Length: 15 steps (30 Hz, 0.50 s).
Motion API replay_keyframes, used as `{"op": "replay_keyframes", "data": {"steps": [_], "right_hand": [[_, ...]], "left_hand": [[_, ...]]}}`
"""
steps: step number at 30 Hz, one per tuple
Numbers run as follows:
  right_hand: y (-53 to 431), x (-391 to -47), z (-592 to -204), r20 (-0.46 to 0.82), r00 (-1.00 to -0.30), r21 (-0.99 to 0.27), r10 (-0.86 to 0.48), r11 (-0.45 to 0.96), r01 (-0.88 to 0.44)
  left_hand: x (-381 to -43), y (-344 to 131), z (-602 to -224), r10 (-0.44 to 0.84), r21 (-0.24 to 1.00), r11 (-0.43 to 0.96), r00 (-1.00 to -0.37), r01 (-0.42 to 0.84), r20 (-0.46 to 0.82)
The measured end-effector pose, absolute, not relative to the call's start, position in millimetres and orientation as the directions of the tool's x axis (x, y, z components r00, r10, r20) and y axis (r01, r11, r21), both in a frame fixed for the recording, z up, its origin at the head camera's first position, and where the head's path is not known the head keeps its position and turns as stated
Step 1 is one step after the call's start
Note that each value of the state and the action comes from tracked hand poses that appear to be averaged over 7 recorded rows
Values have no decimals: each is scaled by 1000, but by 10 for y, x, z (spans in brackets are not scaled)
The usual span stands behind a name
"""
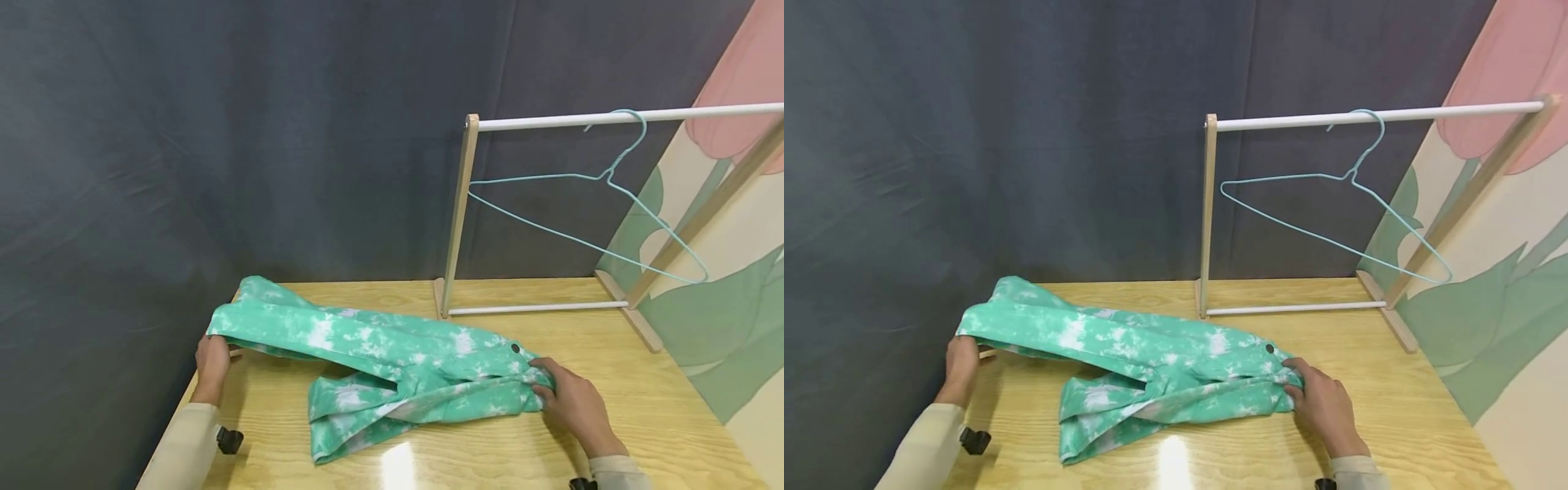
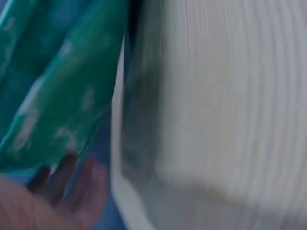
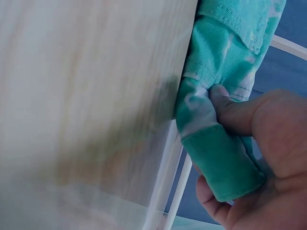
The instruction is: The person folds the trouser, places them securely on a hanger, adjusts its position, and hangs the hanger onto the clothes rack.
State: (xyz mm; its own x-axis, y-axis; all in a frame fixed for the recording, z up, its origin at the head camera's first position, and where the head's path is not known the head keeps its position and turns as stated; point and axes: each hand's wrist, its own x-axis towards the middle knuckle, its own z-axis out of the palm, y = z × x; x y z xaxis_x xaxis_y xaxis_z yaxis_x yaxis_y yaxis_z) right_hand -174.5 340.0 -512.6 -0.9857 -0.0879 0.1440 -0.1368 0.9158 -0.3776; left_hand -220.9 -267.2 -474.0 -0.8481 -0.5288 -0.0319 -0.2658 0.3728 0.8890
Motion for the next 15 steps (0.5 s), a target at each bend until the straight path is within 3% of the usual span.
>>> {"op": "replay_keyframes", "data": {"steps": [3, 6, 15], "right_hand": [[3401, -1753, -5097, 132, -988, -373, -83, 919, -127], [3395, -1756, -5084, 112, -991, -367, -75, 924, -111], [3367, -1742, -5096, 82, -995, -366, -65, 926, -91]], "left_hand": [[-2197, -2654, -4876, -326, 950, 192, -929, -246, -175], [-2178, -2630, -5040, -222, 944, 165, -943, -287, -248], [-2158, -2600, -5223, -320, 883, 378, -934, -279, -158]]}}
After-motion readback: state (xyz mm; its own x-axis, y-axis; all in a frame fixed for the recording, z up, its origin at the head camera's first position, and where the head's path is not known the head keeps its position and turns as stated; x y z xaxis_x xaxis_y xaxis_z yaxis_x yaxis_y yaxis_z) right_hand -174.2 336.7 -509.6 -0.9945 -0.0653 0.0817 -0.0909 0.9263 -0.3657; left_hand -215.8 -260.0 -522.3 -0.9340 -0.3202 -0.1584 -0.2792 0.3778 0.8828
